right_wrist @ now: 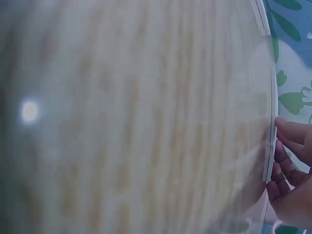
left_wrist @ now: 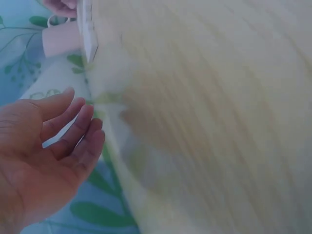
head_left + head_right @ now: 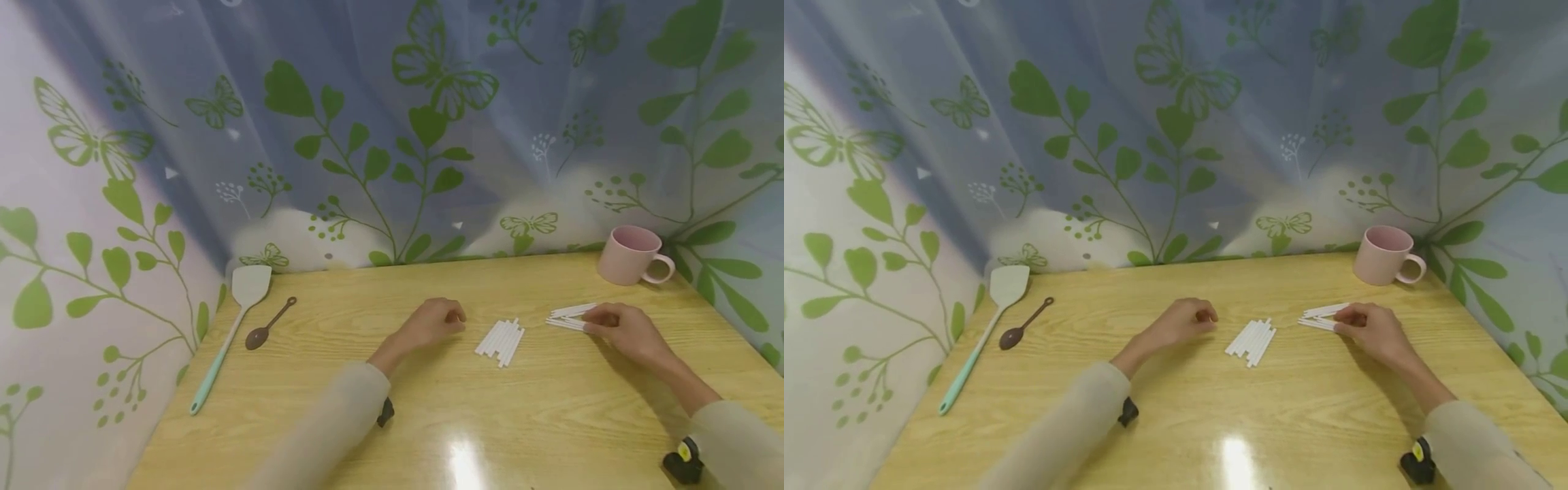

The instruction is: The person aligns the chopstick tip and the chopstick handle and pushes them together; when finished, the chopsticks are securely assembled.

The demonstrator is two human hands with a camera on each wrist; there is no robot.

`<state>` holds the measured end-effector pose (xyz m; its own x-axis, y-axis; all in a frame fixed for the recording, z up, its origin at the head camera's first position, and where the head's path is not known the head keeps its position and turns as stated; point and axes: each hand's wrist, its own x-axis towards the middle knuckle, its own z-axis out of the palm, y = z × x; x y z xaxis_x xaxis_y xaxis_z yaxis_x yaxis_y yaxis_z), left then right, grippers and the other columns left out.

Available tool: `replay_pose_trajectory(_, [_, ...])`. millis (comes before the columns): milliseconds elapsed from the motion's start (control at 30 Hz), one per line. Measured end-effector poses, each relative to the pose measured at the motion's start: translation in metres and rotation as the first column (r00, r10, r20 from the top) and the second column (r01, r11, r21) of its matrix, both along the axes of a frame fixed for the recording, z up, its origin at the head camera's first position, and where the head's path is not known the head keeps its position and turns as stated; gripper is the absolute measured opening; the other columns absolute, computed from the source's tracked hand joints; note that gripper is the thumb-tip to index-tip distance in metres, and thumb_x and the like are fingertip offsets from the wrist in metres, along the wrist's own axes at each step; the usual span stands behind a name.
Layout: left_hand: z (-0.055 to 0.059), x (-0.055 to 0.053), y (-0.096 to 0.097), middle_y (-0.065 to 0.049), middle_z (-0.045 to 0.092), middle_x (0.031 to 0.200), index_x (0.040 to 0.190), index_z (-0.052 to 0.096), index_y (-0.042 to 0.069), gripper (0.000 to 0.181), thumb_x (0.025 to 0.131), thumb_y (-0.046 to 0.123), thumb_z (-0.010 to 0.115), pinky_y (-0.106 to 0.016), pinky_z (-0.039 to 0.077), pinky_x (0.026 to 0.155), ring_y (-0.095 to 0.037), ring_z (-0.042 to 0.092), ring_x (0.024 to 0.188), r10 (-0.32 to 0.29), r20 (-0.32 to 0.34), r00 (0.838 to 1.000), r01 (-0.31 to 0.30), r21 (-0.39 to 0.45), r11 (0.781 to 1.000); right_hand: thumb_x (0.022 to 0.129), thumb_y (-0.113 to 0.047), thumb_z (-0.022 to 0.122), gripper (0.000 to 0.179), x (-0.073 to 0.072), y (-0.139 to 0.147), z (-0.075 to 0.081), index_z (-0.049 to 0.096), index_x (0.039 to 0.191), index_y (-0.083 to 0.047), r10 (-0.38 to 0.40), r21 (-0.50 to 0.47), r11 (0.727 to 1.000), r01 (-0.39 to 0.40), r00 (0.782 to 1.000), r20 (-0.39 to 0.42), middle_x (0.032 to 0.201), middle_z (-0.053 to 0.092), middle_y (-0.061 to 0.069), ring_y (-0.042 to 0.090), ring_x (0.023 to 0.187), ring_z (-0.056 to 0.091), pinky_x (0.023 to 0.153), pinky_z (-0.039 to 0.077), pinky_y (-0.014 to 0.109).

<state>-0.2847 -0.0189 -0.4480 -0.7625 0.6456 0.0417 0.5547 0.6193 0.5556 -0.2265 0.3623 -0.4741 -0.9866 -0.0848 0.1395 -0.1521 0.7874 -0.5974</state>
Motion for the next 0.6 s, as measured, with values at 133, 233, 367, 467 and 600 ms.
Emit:
replay_pose_trajectory(133, [-0.006,-0.001,0.020,-0.003,0.071,0.097,0.112,0.073,0.005,0.015,0.101,0.014,0.070,-0.020,0.050,0.077,-0.009,0.059,0.085,0.004,0.015,1.000,-0.004,-0.013,1.000,0.098,-0.017,0.074,0.019,-0.002,0.000,0.000,0.074,0.108,0.000,0.013,0.015,1.000,-0.013,1.000,0.010,0.095,0.073,0.009,0.018,0.089,0.064,0.073,0.049,0.023])
replay_pose_trajectory(233, [-0.011,-0.001,0.034,-0.003,0.072,0.096,0.109,0.073,0.006,0.014,0.100,0.017,0.072,-0.019,0.050,0.076,-0.010,0.062,0.086,0.021,0.017,1.000,-0.020,-0.036,0.999,0.098,-0.012,0.074,0.016,-0.003,0.001,0.000,0.073,0.105,0.001,0.027,0.010,1.000,-0.027,0.999,0.023,0.092,0.071,0.008,0.018,0.087,0.064,0.071,0.049,0.023])
replay_pose_trajectory(367, [-0.014,0.003,0.047,-0.001,0.073,0.099,0.105,0.070,0.011,0.012,0.100,0.022,0.073,-0.019,0.051,0.076,-0.010,0.064,0.090,0.073,0.024,0.997,-0.071,-0.077,0.994,0.097,-0.009,0.073,0.013,-0.006,0.001,0.000,0.070,0.103,0.003,0.037,0.002,0.999,-0.037,0.999,0.031,0.090,0.070,0.008,0.012,0.082,0.061,0.069,0.047,0.023])
replay_pose_trajectory(467, [-0.015,0.005,0.052,0.002,0.071,0.098,0.104,0.068,0.013,0.011,0.101,0.024,0.072,-0.019,0.050,0.074,-0.008,0.062,0.087,0.108,0.034,0.994,-0.104,-0.096,0.990,0.096,-0.007,0.074,0.013,-0.007,0.001,0.000,0.069,0.101,0.003,0.034,0.001,0.999,-0.035,0.999,0.029,0.088,0.069,0.008,0.008,0.078,0.057,0.067,0.045,0.023])
replay_pose_trajectory(600, [-0.014,0.005,0.052,0.001,0.070,0.098,0.105,0.069,0.013,0.008,0.101,0.020,0.070,-0.021,0.050,0.076,-0.009,0.060,0.089,0.110,0.043,0.993,-0.105,-0.095,0.990,0.096,-0.006,0.073,0.013,-0.008,0.001,-0.001,0.067,0.100,0.004,0.030,-0.005,1.000,-0.030,0.999,0.030,0.087,0.067,0.009,0.010,0.077,0.056,0.065,0.044,0.024])
